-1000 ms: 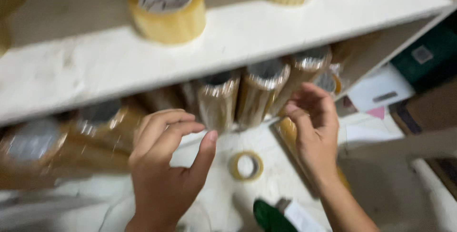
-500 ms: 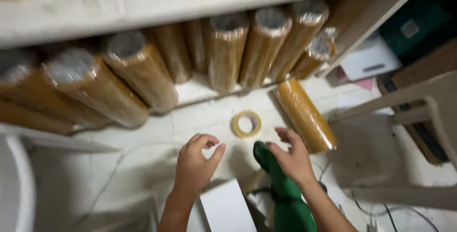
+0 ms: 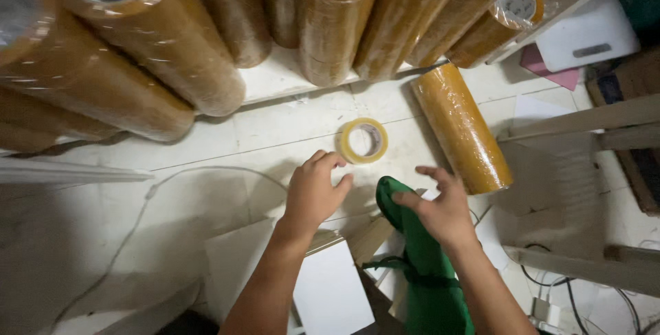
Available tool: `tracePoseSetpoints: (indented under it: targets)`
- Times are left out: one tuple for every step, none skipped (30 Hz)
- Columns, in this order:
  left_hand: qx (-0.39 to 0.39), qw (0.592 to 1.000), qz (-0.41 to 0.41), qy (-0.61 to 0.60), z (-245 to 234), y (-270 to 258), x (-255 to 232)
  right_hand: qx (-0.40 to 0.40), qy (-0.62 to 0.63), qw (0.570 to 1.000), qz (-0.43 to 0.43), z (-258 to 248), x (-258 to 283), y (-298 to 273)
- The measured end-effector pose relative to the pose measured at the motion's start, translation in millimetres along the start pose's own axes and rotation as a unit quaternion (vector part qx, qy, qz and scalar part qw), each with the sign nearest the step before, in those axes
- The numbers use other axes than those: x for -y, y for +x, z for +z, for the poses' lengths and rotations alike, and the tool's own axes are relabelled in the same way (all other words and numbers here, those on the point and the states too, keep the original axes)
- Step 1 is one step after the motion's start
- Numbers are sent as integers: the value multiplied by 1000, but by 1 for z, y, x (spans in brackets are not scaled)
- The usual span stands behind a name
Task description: The person wipes a roll of clear packaging tape with a green cloth, handles several white rectangular objects on the floor, and places one of the white objects onto a shelf next to large rolls of brown tape.
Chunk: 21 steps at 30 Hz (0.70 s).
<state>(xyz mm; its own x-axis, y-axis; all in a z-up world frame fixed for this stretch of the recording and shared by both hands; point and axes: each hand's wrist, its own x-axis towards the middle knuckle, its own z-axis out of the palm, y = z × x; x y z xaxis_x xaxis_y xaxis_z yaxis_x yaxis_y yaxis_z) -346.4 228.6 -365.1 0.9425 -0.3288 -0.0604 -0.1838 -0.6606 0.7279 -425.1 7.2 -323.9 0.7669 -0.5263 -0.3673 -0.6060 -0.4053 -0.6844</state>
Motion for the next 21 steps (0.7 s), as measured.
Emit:
tracePoseSetpoints:
  targets:
    - [4,1000,0,-3,12,9,1,-1,-2,1000,4,-3,0,-2]
    - [24,1000,-5,10,23,18,3,24,-33,999,22,-5,0,-4]
    - [44,999,-9,23,33,27,4,50,-63,996,41,-7,1,-6]
    - [46,999,-9,23,41,33,0,50,-63,996,43,-4,-4,-4]
    - [82,995,-40,52,48,40,-3,65,-80,993,56,-2,-9,-2]
    - [118,987,-70,79,55,45,-8,78,-98,990,69,0,-14,0]
    - [121,987,-69,78,71,51,-3,77,-98,990,72,-3,-3,-4]
    - [116,984,-67,119,87,56,2,108,-54,986,114,-7,8,-6]
    - [111,979,-64,159,102,60,7,138,-9,978,154,-10,20,-10]
    - [113,979,-66,157,115,64,11,138,-12,978,157,-9,12,-9]
    - [153,970,-84,167,127,67,15,142,26,978,153,-9,5,-9]
    - [190,960,-101,178,138,73,20,145,65,976,146,-9,-1,-7]
    - [190,961,-102,175,148,73,25,145,63,977,146,-11,-2,-10]
    - [176,960,-98,195,156,76,31,140,46,977,155,-12,-2,-11]
    - [163,958,-94,215,163,78,36,135,29,977,165,-14,-1,-13]
    - [159,959,-93,217,165,81,39,135,30,977,161,-16,0,-14]
    - [88,967,-48,233,167,83,41,135,25,974,180,-19,2,-15]
    - [17,969,-3,247,171,82,42,134,19,970,200,-23,2,-19]
    - [16,969,-2,247,164,85,40,133,20,971,198,-25,4,-15]
    - [25,968,7,250,159,81,38,133,26,970,204,-28,3,-16]
    - [35,967,16,254,154,76,36,134,33,968,209,-31,2,-19]
